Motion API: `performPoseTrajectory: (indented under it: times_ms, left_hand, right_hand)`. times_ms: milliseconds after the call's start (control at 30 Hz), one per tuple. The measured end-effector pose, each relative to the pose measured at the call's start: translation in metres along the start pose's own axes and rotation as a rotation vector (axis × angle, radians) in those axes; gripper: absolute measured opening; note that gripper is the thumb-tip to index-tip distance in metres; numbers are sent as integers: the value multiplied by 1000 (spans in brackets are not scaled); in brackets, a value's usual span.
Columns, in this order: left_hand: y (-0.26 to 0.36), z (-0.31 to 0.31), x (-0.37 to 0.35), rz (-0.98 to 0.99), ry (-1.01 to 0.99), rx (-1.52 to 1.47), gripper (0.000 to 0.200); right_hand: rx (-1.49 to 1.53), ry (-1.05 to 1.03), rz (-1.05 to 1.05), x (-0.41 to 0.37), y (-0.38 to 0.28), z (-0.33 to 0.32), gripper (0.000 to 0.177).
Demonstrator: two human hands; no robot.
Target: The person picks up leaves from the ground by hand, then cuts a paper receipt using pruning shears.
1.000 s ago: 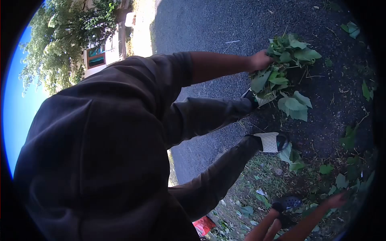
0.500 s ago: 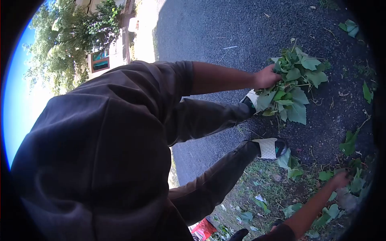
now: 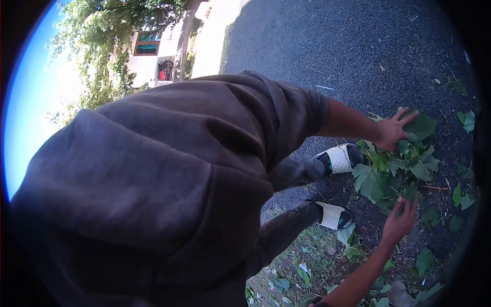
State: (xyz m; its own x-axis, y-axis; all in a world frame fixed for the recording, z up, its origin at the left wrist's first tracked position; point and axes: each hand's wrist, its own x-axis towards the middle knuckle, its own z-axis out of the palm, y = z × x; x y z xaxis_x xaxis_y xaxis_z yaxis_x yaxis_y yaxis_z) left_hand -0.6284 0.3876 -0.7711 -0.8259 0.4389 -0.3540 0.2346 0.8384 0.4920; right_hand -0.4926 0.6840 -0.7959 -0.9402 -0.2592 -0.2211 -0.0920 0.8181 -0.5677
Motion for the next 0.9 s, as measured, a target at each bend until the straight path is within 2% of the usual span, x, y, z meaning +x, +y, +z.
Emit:
performPoseTrajectory:
  times_ms: [33,67,133,200,233,267,300,367,433,467,500,567,633,700,767,833,900]
  left_hand:
    - [-6,5,5,-11,16,-1,76]
    - [-10,17,5,15,-84,46,75]
    - [-5,46,-5,53,-243,112,73]
    - [23,84,-25,70,-319,58,72]
    - [44,87,-39,82,-365,74,67]
    - [43,140,-51,123,-216,50,65]
    - [47,172,-63,169,-195,95,63]
    - [46,180,-74,196,-160,149,62]
    - [56,169,-86,264,-183,106,45]
    - [53,165,-87,279,-188,98,54]
    - [50,151,-90,272,-190,68,54]
    - [37,108,-91,191,-192,-235,67]
    - [17,76,-96,96,-116,-362,79]
    - [-10,56,-98,3,45,-402,81]
    - [-42,44,-99,-105,203,-361,78]
    - [-65,41,-92,-458,192,-262,71]
    - [-82,46,-81,-705,181,-319,68]
  right_hand:
    - [81,70,50,15,18,-15,34]
    - [167,141,99,36,36,-31,36]
    - [58,155,110,101,86,-55,46]
    - [-103,364,-21,184,133,-66,54]
    - [-294,389,-76,233,163,-73,58]
    - [-385,418,-113,277,170,-82,60]
    - [-478,451,-148,322,176,-91,62]
    - [-582,543,-161,384,160,-87,61]
    - [-597,568,-190,413,163,-58,60]
    - [-586,553,-214,411,174,-38,59]
    - [-582,532,-233,401,188,-22,59]
    - [-593,495,-257,364,220,-13,57]
    - [-588,515,-226,278,220,-22,54]
    - [-632,469,-126,196,229,-34,56]
    - [-608,337,4,119,245,-44,59]
    - [-552,294,-52,54,276,-28,62]
    - [-430,87,70,7,242,-28,63]
